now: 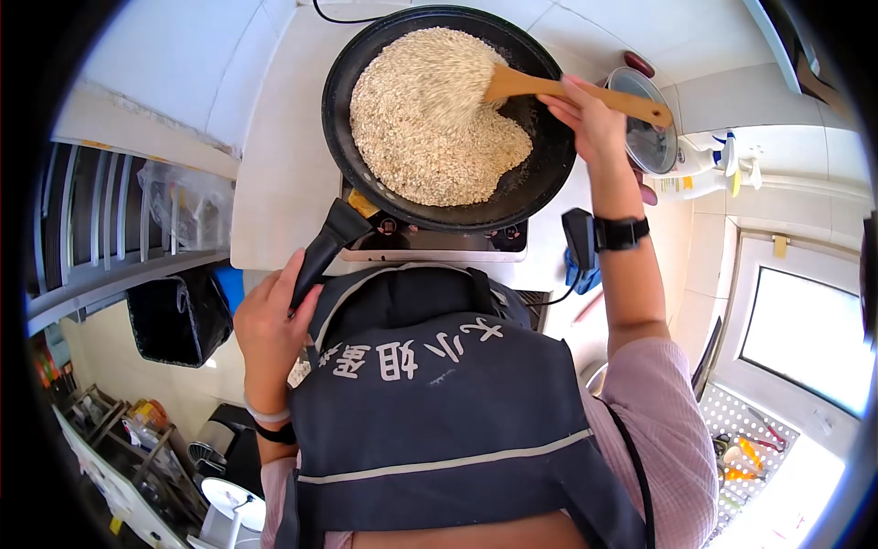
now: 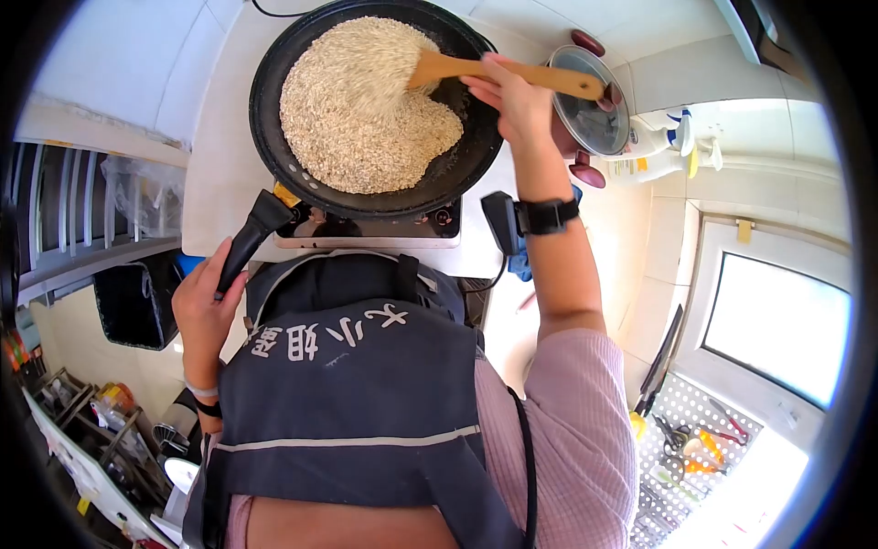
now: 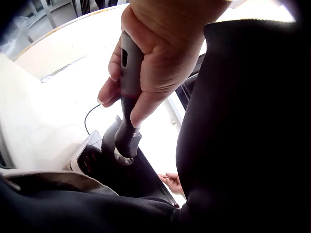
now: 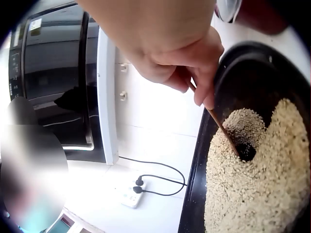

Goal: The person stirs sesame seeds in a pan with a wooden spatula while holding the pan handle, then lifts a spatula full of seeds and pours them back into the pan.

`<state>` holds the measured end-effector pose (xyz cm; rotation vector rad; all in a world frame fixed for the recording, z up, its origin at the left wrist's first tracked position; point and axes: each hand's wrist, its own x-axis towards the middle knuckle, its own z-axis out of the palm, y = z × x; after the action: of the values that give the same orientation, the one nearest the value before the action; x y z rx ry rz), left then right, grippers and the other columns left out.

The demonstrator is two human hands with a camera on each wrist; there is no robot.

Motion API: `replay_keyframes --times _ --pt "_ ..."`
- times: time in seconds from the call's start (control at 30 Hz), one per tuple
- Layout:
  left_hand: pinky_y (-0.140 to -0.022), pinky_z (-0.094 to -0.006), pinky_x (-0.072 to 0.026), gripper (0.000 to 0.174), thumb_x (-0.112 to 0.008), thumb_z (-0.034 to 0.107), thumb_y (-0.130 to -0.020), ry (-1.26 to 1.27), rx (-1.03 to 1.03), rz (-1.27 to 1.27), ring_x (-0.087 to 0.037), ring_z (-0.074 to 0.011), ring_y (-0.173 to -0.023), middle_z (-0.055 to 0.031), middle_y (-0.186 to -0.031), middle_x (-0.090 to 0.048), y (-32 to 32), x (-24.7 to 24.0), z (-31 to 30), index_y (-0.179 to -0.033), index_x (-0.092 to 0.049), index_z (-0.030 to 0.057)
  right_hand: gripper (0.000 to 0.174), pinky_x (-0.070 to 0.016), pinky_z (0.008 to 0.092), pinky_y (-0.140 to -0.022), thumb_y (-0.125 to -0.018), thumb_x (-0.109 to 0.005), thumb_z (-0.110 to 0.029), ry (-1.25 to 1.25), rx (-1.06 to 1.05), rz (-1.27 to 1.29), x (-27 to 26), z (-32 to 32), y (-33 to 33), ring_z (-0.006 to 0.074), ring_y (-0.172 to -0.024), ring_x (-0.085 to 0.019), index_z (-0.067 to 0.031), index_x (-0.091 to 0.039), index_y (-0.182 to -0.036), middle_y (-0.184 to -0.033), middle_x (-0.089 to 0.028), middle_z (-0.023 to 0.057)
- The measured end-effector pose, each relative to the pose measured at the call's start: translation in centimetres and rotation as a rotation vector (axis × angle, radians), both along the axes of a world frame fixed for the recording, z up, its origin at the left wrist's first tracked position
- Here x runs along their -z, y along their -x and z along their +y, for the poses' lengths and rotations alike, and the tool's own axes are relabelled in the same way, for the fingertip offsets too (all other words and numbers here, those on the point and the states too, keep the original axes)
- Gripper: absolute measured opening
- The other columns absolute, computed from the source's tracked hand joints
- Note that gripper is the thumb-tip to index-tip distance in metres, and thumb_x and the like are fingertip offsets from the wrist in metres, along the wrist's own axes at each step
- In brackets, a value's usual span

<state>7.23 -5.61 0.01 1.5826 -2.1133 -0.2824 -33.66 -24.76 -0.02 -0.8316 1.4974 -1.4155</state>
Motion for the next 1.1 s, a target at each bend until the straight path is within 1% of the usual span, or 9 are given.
replay_keyframes --times 0.2,0.27,0.4,0.5,0.63,0.73,0.8,0.87,1.1 --pt "-0.059 -0.0328 -0.0503 0.05 -0.081 0.011 -0.076 -0.01 -0.018 0.019 -0.063 -0.0262 -0.065 -0.0128 -0.089 -0.069 0.1 0.4 0.2 -0.123 -0.066 0.0063 0.019 -0.0593 0.029 -0.076 -0.092 -0.068 -0.009 0.1 -0.321 0.008 0.0 1.5 -2.6 0.0241 -0.092 -0.072 0.0023 -0.068 -0.108 -0.101 -0.071 0.0136" --pt "-0.058 -0.0327 -0.0501 0.05 -0.08 0.011 -0.076 -0.001 -0.017 0.012 -0.063 -0.0259 -0.065 -0.0127 -0.089 -0.069 0.0 0.5 0.2 -0.123 -0.066 0.0064 0.014 -0.0572 0.0268 -0.079 -0.093 -0.066 -0.005 0.352 -0.584 0.433 -0.1 3.4 -2.5 0.0201 -0.095 -0.071 -0.0023 -0.071 -0.105 -0.109 -0.072 0.0098" --pt "-0.059 -0.0345 -0.0501 0.051 -0.081 0.013 -0.075 -0.01 -0.032 -0.006 -0.064 -0.0262 -0.068 -0.0105 -0.088 -0.069 0.0 0.7 0.4 -0.123 -0.066 0.0093 0.014 -0.0545 0.0273 -0.085 -0.082 -0.069 0.004 0.499 -0.898 0.749 -4.3 8.2 -2.8 0.025 -0.095 -0.071 0.0018 -0.071 -0.096 -0.114 -0.071 0.0164" --pt "-0.059 -0.0342 -0.05 0.051 -0.081 0.013 -0.075 -0.02 -0.031 0.0 -0.064 -0.026 -0.068 -0.0104 -0.088 -0.069 0.0 0.7 0.4 -0.123 -0.066 0.0092 0.015 -0.0561 0.0286 -0.077 -0.077 -0.073 -0.001 0.577 -0.965 0.972 -8.6 11.1 -3.4 0.0292 -0.09 -0.072 0.0003 -0.07 -0.092 -0.113 -0.07 0.0204" --pt "-0.059 -0.0338 -0.0499 0.051 -0.081 0.013 -0.075 0.002 -0.023 0.008 -0.063 -0.0259 -0.067 -0.0102 -0.088 -0.069 0.0 0.8 0.4 -0.124 -0.066 0.0091 0.013 -0.0562 0.0321 -0.058 -0.075 -0.075 -0.005 0.517 -0.892 0.967 -11.8 13.8 -1.4 0.0316 -0.075 -0.073 -0.0031 -0.069 -0.087 -0.104 -0.071 0.0241" --pt "-0.059 -0.0335 -0.0497 0.051 -0.081 0.012 -0.075 -0.007 -0.03 0.012 -0.063 -0.0255 -0.067 -0.01 -0.087 -0.069 0.1 0.7 0.3 -0.123 -0.066 0.0089 0.014 -0.0559 0.0313 -0.058 -0.074 -0.075 -0.006 0.473 -0.95 0.917 -12.7 14.7 -1.4 0.0298 -0.073 -0.073 -0.0021 -0.07 -0.086 -0.099 -0.072 0.0227" --pt "-0.058 -0.0336 -0.0495 0.051 -0.081 0.012 -0.075 -0.008 -0.032 0.011 -0.063 -0.0254 -0.066 -0.0101 -0.087 -0.069 0.1 0.6 0.3 -0.123 -0.066 0.0089 0.025 -0.0571 0.0328 -0.063 -0.068 -0.074 0.002 0.495 -1.016 0.845 -11.5 14.4 -2.6 0.0288 -0.079 -0.072 -0.0017 -0.073 -0.092 -0.104 -0.072 0.0177" --pt "-0.058 -0.0337 -0.0494 0.051 -0.081 0.012 -0.075 0.004 -0.028 0.016 -0.063 -0.0253 -0.066 -0.0101 -0.087 -0.069 0.2 0.7 0.2 -0.123 -0.066 0.0088 0.024 -0.0558 0.0342 -0.064 -0.072 -0.073 -0.005 0.574 -1.094 0.963 -9.9 13.4 -3.9 0.0283 -0.08 -0.071 -0.0057 -0.072 -0.096 -0.108 -0.071 0.0148" --pt "-0.058 -0.0342 -0.0491 0.051 -0.081 0.012 -0.074 -0.012 -0.04 0.029 -0.062 -0.0254 -0.065 -0.01 -0.086 -0.068 0.3 0.6 0.4 -0.123 -0.066 0.0089 0.022 -0.0557 0.0342 -0.061 -0.076 -0.071 -0.003 0.819 -0.823 1.089 -4.2 8.4 -7.6 0.0274 -0.073 -0.07 -0.0055 -0.069 -0.098 -0.094 -0.072 0.013"
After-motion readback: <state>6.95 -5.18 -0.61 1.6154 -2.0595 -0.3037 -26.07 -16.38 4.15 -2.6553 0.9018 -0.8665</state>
